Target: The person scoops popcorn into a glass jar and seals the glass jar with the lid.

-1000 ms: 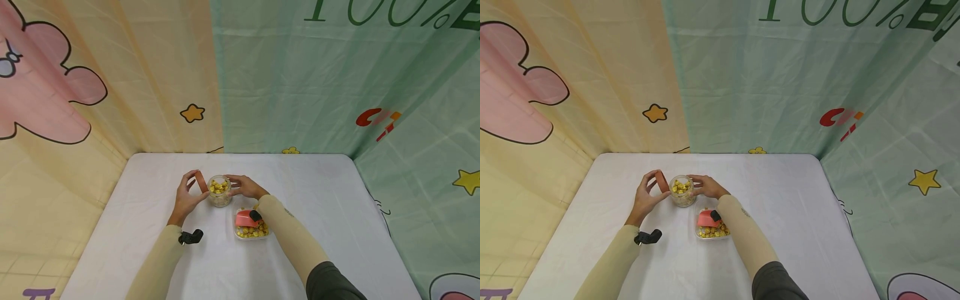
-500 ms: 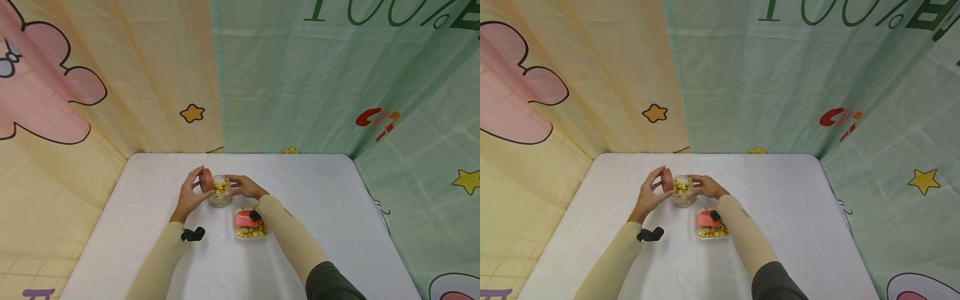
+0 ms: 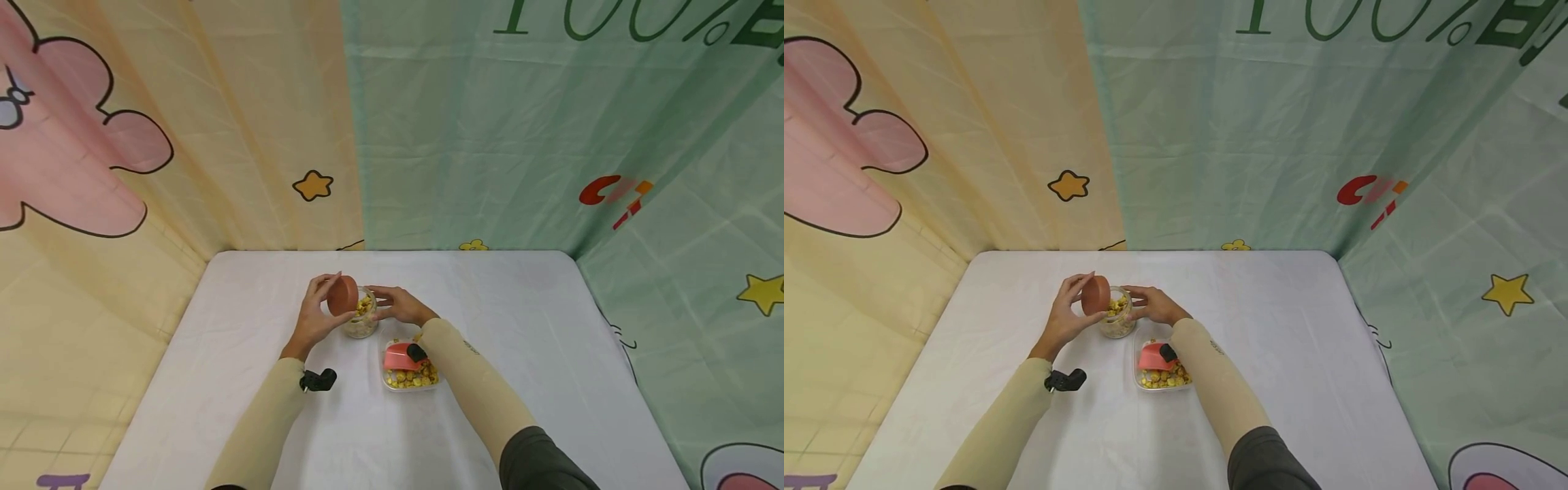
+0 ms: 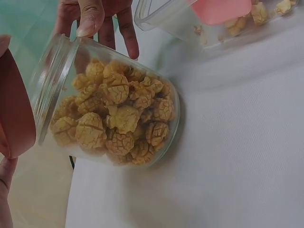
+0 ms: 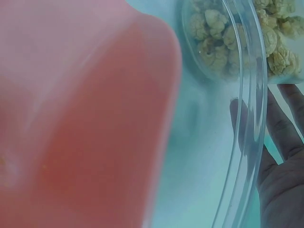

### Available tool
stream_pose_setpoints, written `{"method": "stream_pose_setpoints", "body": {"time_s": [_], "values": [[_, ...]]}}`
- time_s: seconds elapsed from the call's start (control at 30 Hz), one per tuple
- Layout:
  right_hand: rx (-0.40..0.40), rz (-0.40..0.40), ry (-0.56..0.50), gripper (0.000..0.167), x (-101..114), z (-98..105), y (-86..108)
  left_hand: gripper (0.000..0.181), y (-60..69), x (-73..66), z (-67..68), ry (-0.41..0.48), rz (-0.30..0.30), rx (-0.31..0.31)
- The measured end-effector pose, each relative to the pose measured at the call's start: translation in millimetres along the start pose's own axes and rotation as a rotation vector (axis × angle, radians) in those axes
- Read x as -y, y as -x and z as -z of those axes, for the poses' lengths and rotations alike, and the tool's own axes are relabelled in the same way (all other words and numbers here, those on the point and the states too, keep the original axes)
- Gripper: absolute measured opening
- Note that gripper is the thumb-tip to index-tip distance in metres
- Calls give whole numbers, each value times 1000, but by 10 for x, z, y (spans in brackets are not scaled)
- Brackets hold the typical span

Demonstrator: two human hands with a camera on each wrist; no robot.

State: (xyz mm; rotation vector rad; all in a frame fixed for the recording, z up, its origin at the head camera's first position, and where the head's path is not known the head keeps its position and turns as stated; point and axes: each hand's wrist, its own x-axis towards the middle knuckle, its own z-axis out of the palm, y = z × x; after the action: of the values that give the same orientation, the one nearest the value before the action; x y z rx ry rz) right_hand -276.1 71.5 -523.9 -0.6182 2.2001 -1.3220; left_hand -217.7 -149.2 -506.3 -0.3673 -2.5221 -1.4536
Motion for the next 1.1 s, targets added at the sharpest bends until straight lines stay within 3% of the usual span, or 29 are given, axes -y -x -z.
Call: {"method": "stream_pose_setpoints", "body": {"time_s": [0.23,0.73,1.1], "values": [[9,30,5,69,-16,7,-4,82,-47,11,-7,-21,-15,17],[5,0,-8,69,-34,3,-14,92,-95,-8,-54,-83,85,94],[9,16,-28,70,-17,7,-3,93,-134,-32,-104,-126,107,152]]}}
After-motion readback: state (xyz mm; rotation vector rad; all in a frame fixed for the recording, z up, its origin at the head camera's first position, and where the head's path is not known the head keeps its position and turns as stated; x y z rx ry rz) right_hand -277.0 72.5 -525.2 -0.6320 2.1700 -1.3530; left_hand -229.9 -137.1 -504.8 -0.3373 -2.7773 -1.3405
